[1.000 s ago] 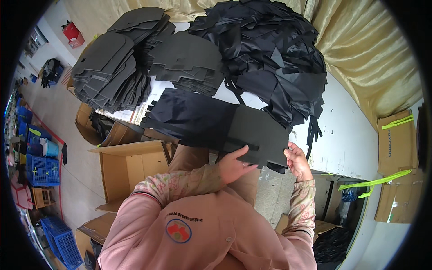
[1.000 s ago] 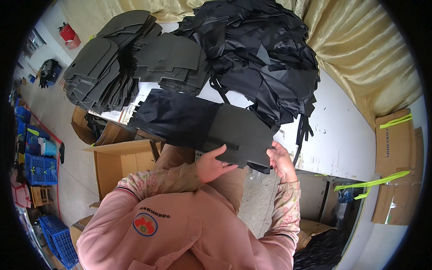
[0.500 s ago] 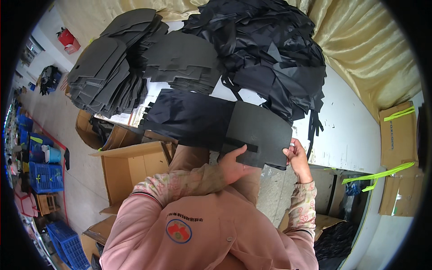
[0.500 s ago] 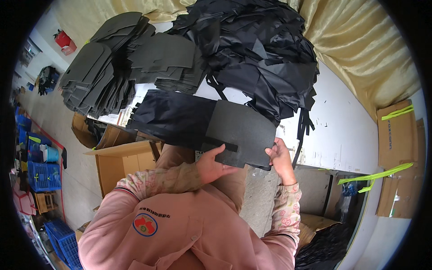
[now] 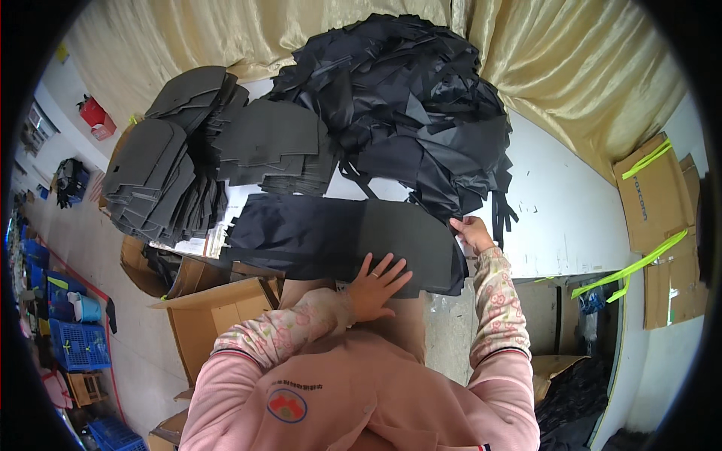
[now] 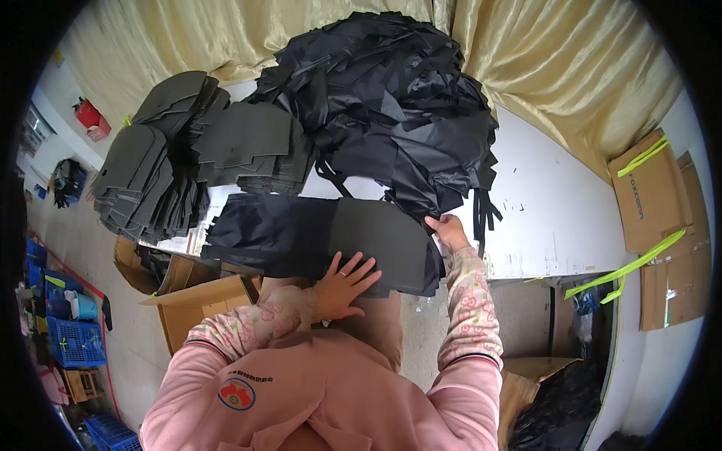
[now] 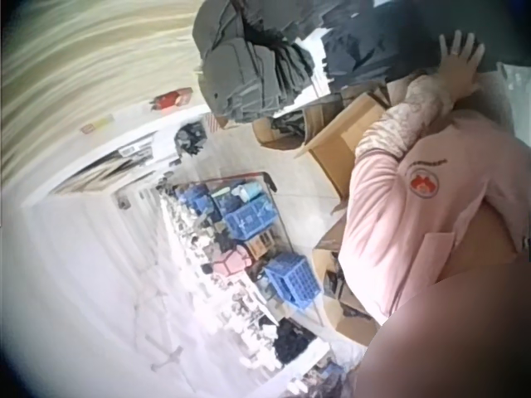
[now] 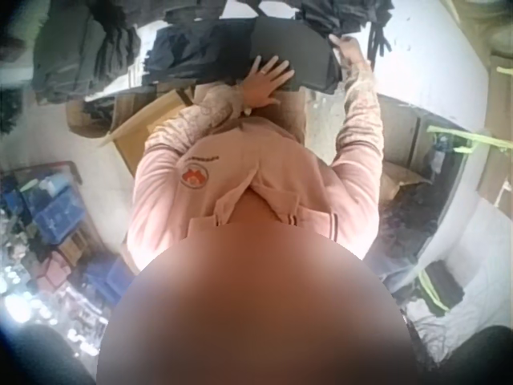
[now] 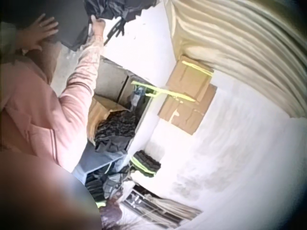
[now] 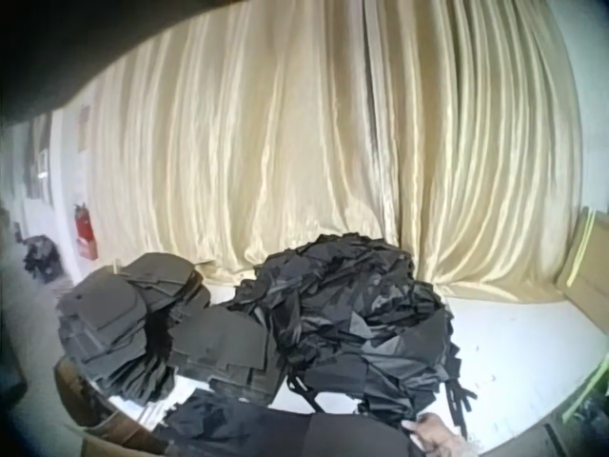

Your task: The person is sorting and stacking black fabric or semi-rigid pieces on a workbench in a manufacturing environment.

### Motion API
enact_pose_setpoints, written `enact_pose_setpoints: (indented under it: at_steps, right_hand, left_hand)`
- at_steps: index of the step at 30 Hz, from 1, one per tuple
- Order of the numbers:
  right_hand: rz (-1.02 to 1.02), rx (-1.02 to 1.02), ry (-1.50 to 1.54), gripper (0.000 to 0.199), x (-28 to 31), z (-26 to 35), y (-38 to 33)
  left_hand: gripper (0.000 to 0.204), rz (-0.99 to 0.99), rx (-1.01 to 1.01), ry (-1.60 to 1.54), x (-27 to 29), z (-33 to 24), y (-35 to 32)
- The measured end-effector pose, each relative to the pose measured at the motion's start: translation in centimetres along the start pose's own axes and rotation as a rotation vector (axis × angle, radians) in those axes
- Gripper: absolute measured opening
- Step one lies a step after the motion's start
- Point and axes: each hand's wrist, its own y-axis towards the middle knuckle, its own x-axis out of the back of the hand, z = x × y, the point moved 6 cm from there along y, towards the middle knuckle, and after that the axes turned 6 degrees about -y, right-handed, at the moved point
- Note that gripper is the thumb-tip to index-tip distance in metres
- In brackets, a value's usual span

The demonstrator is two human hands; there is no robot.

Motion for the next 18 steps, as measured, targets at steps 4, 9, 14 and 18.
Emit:
enact_pose_setpoints:
  at_steps: [4, 9, 14, 18]
  right_hand:
    - [-0.102, 0.326, 0.177, 0.017, 1.3, 4.4, 1.4]
    - [-0.114, 0.693, 0.213, 0.014, 5.6, 18.5, -4.9]
    - [0.158, 0.877, 0.214, 0.003, 5.4, 29.8, -12.5]
    - [0.474, 1.005, -0.082, 0.012, 2.6, 34.9, -18.7]
  left_hand:
    - [0.086, 0.008, -0.012, -0.039, 0.4, 0.2, 0.0]
    - [0.069, -0.238, -0.044, -0.324, 7.1, 1.6, 1.9]
    - [0.062, -0.811, -0.213, -0.36, 21.3, 1.7, 4.3]
    - [0.071, -0.647, -0.407, -0.638, 28.8, 1.3, 6.6]
